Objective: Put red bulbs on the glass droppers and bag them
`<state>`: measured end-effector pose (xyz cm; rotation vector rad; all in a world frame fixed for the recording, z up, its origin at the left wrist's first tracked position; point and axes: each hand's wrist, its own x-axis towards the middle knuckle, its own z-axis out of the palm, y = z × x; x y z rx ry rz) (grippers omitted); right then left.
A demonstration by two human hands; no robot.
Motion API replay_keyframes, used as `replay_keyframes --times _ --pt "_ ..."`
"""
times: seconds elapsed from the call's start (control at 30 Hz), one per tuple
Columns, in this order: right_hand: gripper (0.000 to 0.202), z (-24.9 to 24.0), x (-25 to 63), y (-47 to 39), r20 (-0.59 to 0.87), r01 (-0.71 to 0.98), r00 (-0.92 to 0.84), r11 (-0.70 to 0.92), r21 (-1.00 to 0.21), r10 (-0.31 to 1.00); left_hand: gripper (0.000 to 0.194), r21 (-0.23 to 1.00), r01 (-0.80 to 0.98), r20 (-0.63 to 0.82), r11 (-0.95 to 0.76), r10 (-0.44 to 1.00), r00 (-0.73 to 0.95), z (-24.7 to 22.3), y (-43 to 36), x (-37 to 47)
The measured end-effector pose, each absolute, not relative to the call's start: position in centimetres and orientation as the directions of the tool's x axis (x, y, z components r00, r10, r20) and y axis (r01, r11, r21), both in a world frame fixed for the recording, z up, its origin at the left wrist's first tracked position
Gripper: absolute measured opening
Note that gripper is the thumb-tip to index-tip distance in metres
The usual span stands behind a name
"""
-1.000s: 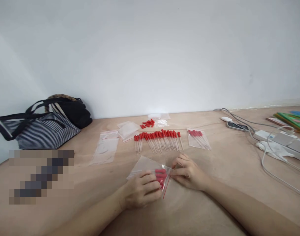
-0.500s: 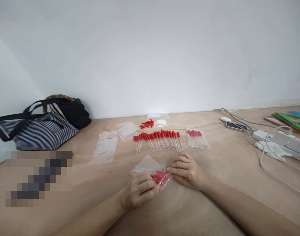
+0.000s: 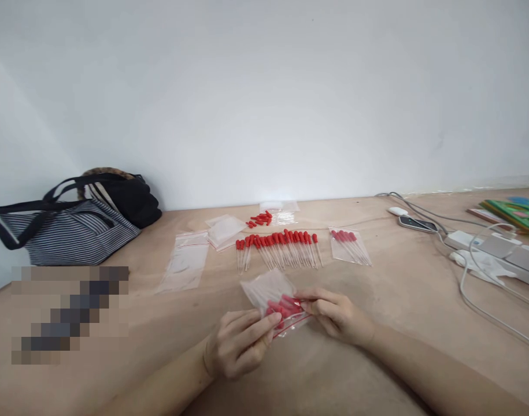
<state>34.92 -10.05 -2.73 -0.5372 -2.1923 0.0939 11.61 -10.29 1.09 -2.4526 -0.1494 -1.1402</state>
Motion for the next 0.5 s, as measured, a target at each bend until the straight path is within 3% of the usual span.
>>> replay_keyframes --times 0.27,0.5 --pt "0.02 -2.9 35.9 -6.6 0.771 0.555 -0.56 0.829 0.076 0.304 0.02 -0.17 0.295 0.688 -0.94 0.101 0.718 -1.3 -4.4 11.4" --pt "0.02 -5.0 36.0 -4.6 0.697 0.631 -0.564 0.776 0.017 0.443 0.019 -0.27 0.351 0.695 -0.897 0.071 0.716 -2.9 -1.6 11.7"
